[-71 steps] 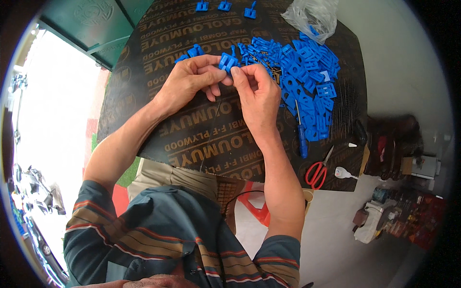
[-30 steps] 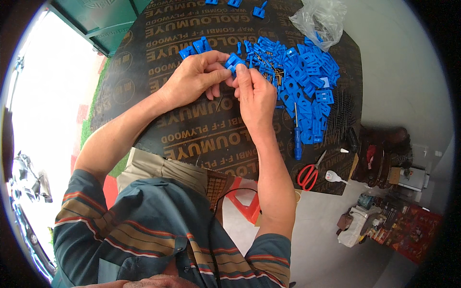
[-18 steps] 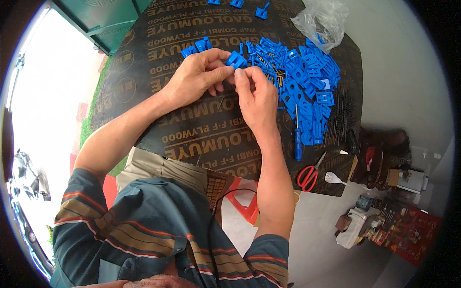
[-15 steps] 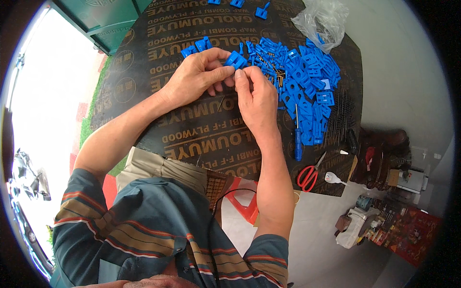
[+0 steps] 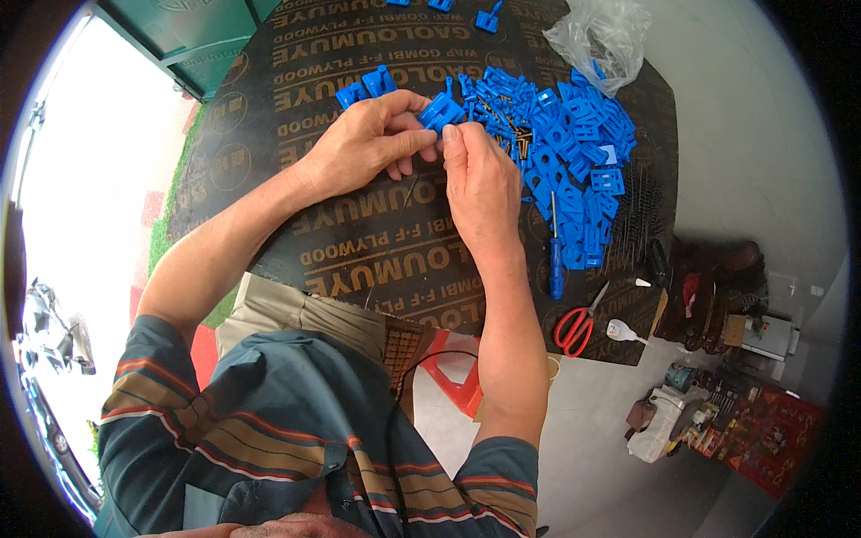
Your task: The person assembles plastic clips by fitting components together by hand and pushing pins into place with a screwdriver.
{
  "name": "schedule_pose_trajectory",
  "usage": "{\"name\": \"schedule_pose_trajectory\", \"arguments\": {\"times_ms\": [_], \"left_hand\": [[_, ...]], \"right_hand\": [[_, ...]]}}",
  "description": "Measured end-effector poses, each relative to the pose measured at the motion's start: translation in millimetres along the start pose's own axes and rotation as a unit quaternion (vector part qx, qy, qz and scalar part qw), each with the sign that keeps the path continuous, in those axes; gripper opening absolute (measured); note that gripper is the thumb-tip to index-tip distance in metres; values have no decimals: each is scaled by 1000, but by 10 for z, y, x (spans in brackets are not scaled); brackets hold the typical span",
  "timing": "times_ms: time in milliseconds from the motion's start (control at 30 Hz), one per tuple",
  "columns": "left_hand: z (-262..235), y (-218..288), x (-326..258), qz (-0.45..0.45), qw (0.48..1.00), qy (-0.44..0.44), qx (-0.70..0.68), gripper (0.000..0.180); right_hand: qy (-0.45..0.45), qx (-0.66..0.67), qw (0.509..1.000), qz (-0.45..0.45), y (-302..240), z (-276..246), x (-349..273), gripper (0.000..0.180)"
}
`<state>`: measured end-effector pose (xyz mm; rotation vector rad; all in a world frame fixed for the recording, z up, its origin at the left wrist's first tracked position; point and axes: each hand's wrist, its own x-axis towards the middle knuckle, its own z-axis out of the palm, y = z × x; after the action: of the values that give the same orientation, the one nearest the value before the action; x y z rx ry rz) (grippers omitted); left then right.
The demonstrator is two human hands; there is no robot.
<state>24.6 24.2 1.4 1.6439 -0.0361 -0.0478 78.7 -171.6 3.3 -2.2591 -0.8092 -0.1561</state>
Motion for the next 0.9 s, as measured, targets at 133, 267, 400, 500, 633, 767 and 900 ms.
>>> {"name": "schedule_pose_trajectory", "arguments": {"times_ms": [133, 267, 400, 500, 633, 767, 900], "left_hand": [[-6, -8, 6, -1, 1000, -4, 6, 36], [-17, 4, 10, -14, 1000, -23, 15, 28], [-18, 4, 8, -9, 999, -25, 19, 24], [-27, 1, 12, -4, 999, -42, 7, 23], [5, 63, -3, -18, 999, -33, -17, 22], [-11, 88, -3, -36, 998, -27, -39, 22], [-32, 29, 11, -31, 997, -46, -52, 26]], "right_hand": [[-4, -8, 1000, -2, -19, -22, 4, 34], [-17, 53, 998, 10, -63, -51, 0, 37], [-48, 91, 994, 39, -17, -77, 2, 44], [-56, 121, 989, 70, 8, -66, -1, 47], [-67, 122, 987, 84, 69, -111, 13, 40], [-62, 192, 974, 99, 43, -217, 19, 24], [-66, 246, 964, 81, 27, -290, 38, 40]]}}
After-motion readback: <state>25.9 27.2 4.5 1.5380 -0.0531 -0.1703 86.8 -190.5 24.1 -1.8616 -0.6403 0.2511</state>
